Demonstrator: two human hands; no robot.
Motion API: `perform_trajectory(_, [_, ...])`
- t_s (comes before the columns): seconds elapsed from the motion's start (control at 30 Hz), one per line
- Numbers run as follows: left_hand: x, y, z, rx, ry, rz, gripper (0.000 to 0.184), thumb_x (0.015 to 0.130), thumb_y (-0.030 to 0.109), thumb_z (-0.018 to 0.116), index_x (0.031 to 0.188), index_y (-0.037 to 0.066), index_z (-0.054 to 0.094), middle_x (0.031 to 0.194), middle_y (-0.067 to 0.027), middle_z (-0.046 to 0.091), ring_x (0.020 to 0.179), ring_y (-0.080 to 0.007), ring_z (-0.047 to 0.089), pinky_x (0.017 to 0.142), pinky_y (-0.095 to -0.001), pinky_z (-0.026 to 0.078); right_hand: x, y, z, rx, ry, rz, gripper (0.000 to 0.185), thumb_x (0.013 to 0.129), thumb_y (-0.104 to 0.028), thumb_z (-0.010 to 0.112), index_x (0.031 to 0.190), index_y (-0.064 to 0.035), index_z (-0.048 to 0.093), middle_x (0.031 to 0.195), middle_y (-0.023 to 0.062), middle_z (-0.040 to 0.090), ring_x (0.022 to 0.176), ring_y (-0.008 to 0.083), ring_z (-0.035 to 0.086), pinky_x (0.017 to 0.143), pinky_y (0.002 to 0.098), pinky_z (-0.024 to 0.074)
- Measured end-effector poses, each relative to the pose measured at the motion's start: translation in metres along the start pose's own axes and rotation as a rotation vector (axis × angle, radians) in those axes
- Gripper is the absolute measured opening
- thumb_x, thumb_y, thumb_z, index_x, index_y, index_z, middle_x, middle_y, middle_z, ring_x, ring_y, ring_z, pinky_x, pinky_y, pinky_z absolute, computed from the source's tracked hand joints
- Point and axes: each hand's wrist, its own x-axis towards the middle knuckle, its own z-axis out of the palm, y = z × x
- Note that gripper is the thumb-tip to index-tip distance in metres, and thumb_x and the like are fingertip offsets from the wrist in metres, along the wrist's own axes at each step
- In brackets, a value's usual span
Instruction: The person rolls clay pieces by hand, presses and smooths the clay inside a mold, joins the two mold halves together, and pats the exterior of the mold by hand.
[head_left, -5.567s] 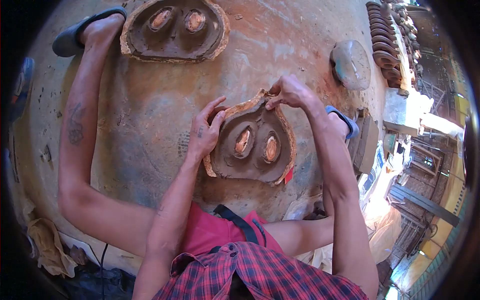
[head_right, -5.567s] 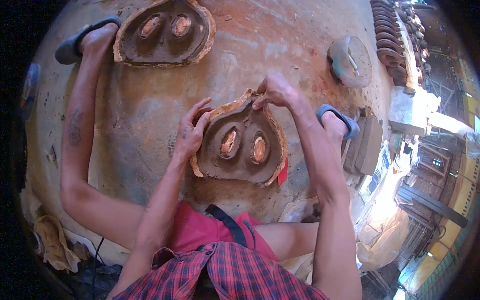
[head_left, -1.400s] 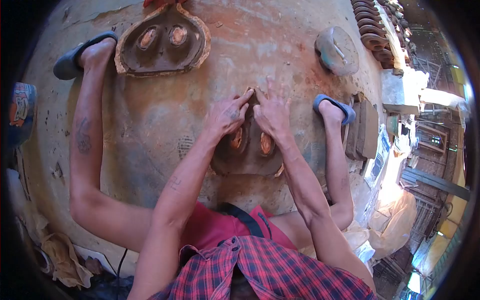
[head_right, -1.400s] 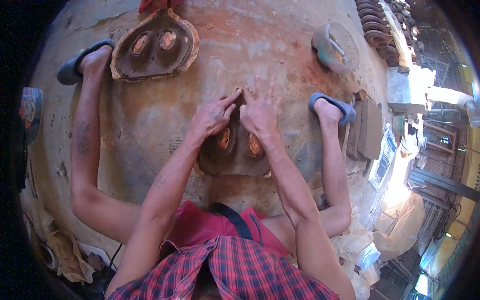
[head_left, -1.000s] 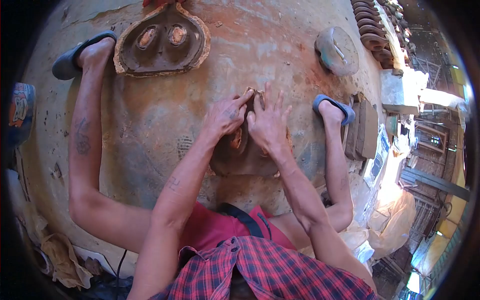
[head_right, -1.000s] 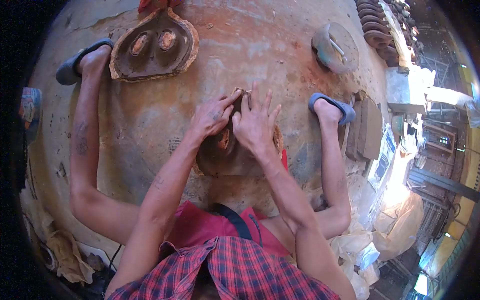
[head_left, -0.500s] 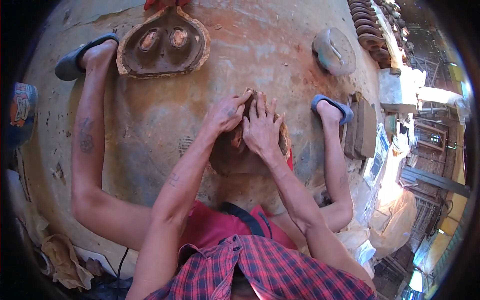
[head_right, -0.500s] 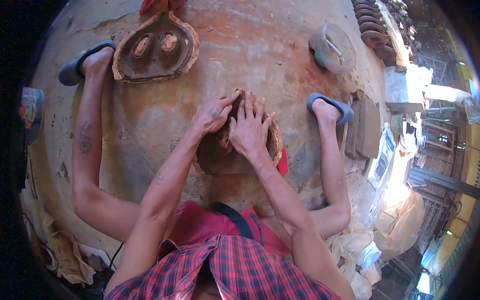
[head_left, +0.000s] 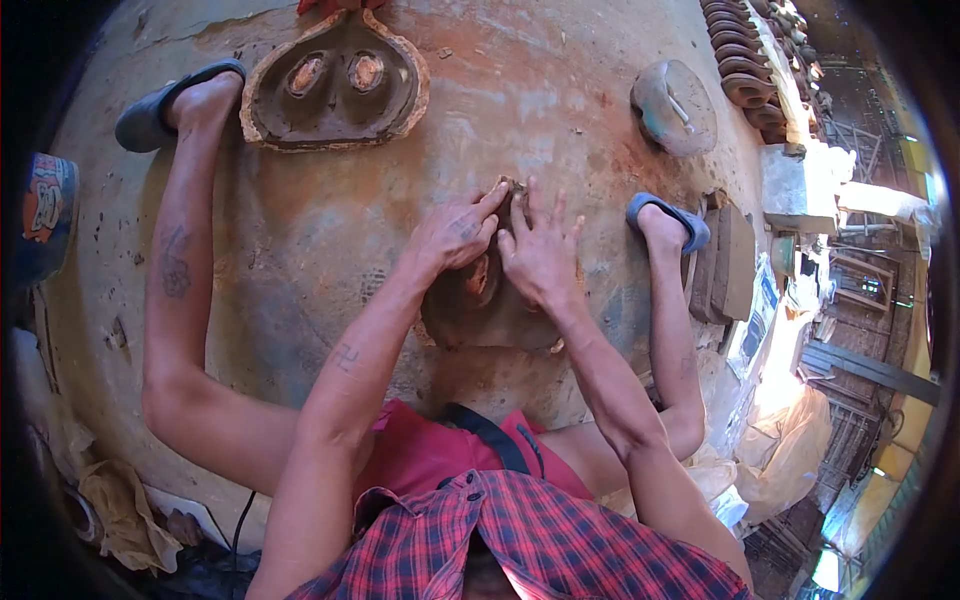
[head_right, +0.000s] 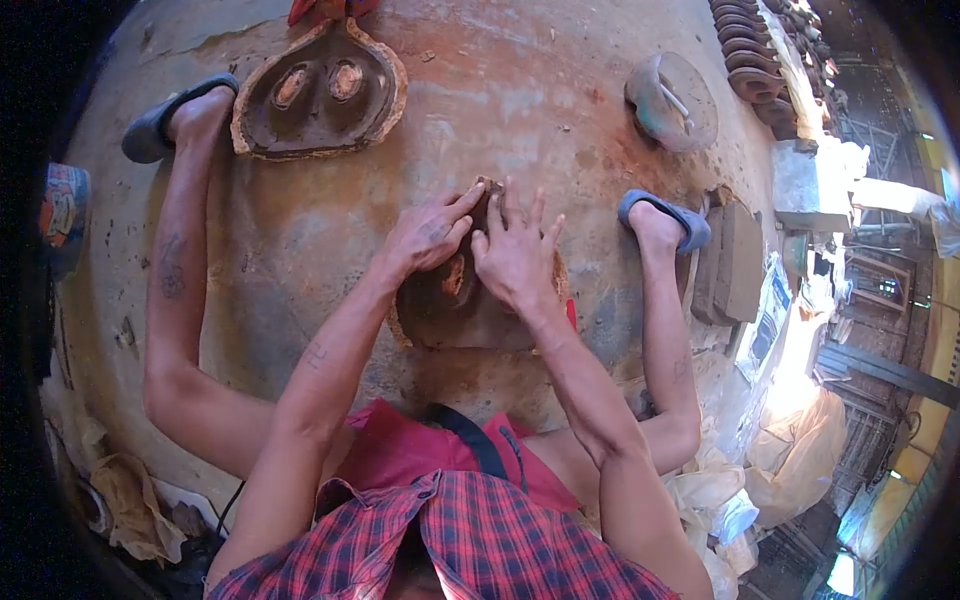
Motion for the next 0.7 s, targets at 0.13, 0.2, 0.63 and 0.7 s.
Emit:
perform_trajectory(0.13, [-0.005,0.0,0.0,0.008,0.01,0.03,0.059,0.1,0.026,0.049,0.157,0.01,0.045,0.139,-0.0257,0.061,0.124,-0.0446,0.06,0.108,-0.0499,0.049,-0.003,-0.002,0.004,0.05,0.02,0.017,0.065,0.105,-0.041,0.048,0.161,-0.009,0.043,0.178,0.0093,0.013,0.159,0.0521,0.008,0.119,0.0813,0.014])
perform_trajectory(0.2, [0.002,-0.003,-0.001,0.005,0.005,0.025,0.06,0.1,0.026,0.049,0.157,0.01,0.045,0.137,-0.0257,0.061,0.123,-0.0448,0.061,0.107,-0.0501,0.049,-0.005,-0.002,-0.004,-0.011,-0.011,0.003,0.063,0.106,-0.042,0.047,0.161,-0.0114,0.044,0.178,0.0082,0.012,0.16,0.0521,0.006,0.118,0.0825,0.0134])
perform_trajectory(0.63, [0.002,-0.007,0.005,-0.028,-0.034,-0.005,0.064,0.103,0.028,0.044,0.164,0.012,0.036,0.141,-0.0235,0.06,0.13,-0.0425,0.057,0.113,-0.0485,0.045,0.037,0.035,-0.031,0.014,-0.058,-0.111,0.056,0.098,-0.034,0.056,0.153,-0.0247,0.057,0.176,0.0129,0.017,0.158,0.0545,0.012,0.122,0.0751,0.0204])
perform_trajectory(0.7, [0.0,-0.009,0.003,-0.031,-0.027,-0.031,0.064,0.103,0.028,0.044,0.164,0.012,0.036,0.14,-0.0236,0.06,0.13,-0.0423,0.057,0.113,-0.0485,0.045,0.029,0.031,-0.03,-0.128,-0.078,-0.171,0.054,0.102,-0.04,0.054,0.154,-0.0269,0.057,0.177,0.0078,0.019,0.16,0.0501,0.009,0.123,0.0751,0.0166])
